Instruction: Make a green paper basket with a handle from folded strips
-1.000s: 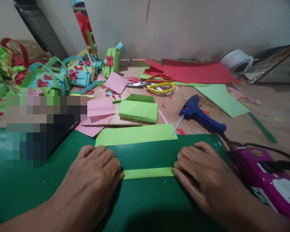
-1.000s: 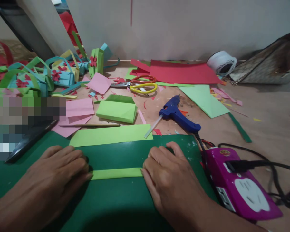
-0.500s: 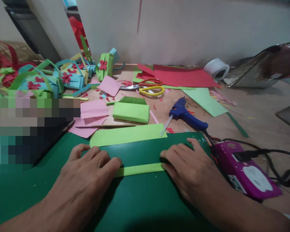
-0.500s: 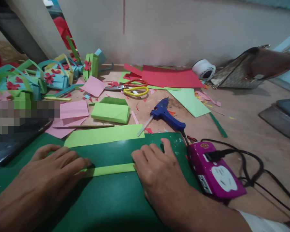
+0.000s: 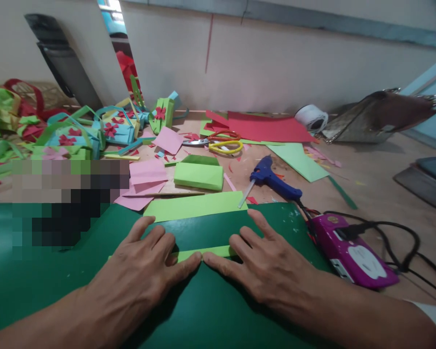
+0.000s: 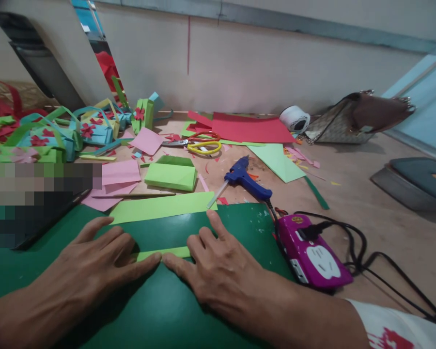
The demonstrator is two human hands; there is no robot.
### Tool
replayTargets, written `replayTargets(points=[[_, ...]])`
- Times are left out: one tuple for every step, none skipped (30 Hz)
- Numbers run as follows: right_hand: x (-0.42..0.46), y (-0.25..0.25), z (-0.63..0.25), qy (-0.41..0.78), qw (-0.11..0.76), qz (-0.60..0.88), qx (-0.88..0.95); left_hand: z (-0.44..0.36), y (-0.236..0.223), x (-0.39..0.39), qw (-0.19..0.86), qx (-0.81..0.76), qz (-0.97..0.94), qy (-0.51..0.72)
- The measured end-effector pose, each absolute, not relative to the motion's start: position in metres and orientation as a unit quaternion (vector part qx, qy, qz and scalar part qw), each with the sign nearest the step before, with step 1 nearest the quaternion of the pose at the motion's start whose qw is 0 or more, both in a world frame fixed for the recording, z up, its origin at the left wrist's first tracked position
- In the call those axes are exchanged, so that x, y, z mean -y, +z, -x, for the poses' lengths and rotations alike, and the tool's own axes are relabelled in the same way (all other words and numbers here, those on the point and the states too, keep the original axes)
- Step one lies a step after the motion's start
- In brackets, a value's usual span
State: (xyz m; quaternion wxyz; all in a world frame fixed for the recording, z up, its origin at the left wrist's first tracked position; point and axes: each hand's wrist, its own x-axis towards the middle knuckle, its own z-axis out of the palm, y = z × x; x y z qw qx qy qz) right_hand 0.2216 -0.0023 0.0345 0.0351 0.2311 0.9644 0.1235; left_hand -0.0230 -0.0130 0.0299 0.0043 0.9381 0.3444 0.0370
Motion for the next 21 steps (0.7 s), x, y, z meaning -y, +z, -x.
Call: replayTargets(points=[[0.002, 0.036, -0.221, 0.125, 0.038, -0.23, -0.964, 0.023, 0.029, 0.013, 0.003, -0.342, -0.939, 0.036], [0.002, 0.037, -0.222, 0.125, 0.041, -0.228, -0.965, 0.023, 0.029, 0.012, 0.003, -0.34, -0.94, 0.034], [0.002, 0.038, -0.223, 0.122, 0.041, -0.225, -0.966, 0.023, 0.028, 0.012, 0.004, -0.338, -0.94, 0.031], [0.001, 0.039, -0.224, 0.116, 0.041, -0.223, -0.967, 0.024, 0.027, 0.012, 0.006, -0.339, -0.94, 0.03], [0.001, 0.039, -0.227, 0.11, 0.04, -0.221, -0.968, 0.024, 0.027, 0.012, 0.007, -0.34, -0.94, 0.03], [0.001, 0.039, -0.23, 0.104, 0.039, -0.219, -0.969, 0.024, 0.027, 0.013, 0.009, -0.342, -0.939, 0.03], [0.0, 0.039, -0.233, 0.099, 0.037, -0.217, -0.97, 0.024, 0.027, 0.013, 0.011, -0.345, -0.938, 0.03], [0.0, 0.039, -0.238, 0.099, 0.037, -0.218, -0.97, 0.025, 0.027, 0.013, 0.013, -0.347, -0.937, 0.028], [0.001, 0.039, -0.242, 0.103, 0.038, -0.221, -0.969, 0.025, 0.028, 0.013, 0.014, -0.347, -0.937, 0.027], [0.001, 0.039, -0.247, 0.109, 0.04, -0.224, -0.968, 0.025, 0.028, 0.012, 0.016, -0.345, -0.938, 0.026], [0.002, 0.038, -0.252, 0.115, 0.042, -0.227, -0.966, 0.026, 0.029, 0.012, 0.016, -0.341, -0.939, 0.027], [0.003, 0.038, -0.257, 0.12, 0.045, -0.233, -0.964, 0.026, 0.029, 0.012, 0.014, -0.339, -0.94, 0.028], [0.004, 0.037, -0.262, 0.125, 0.047, -0.238, -0.962, 0.026, 0.029, 0.011, 0.012, -0.336, -0.941, 0.033], [0.005, 0.037, -0.266, 0.128, 0.05, -0.241, -0.961, 0.027, 0.029, 0.011, 0.01, -0.332, -0.942, 0.038], [0.006, 0.037, -0.27, 0.132, 0.053, -0.244, -0.959, 0.027, 0.028, 0.011, 0.01, -0.329, -0.943, 0.042], [0.007, 0.036, -0.274, 0.138, 0.057, -0.248, -0.957, 0.027, 0.027, 0.01, 0.01, -0.329, -0.943, 0.045], [0.008, 0.035, -0.277, 0.146, 0.06, -0.25, -0.955, 0.028, 0.025, 0.01, 0.009, -0.328, -0.943, 0.051], [0.009, 0.035, -0.281, 0.156, 0.06, -0.25, -0.954, 0.029, 0.023, 0.01, 0.006, -0.325, -0.944, 0.057], [0.01, 0.034, -0.284, 0.167, 0.06, -0.252, -0.951, 0.029, 0.021, 0.01, 0.002, -0.323, -0.944, 0.062], [0.01, 0.034, -0.287, 0.179, 0.059, -0.256, -0.948, 0.03, 0.02, 0.01, -0.002, -0.324, -0.944, 0.065], [0.011, 0.035, -0.289, 0.193, 0.055, -0.262, -0.944, 0.029, 0.018, 0.011, -0.005, -0.322, -0.944, 0.068]])
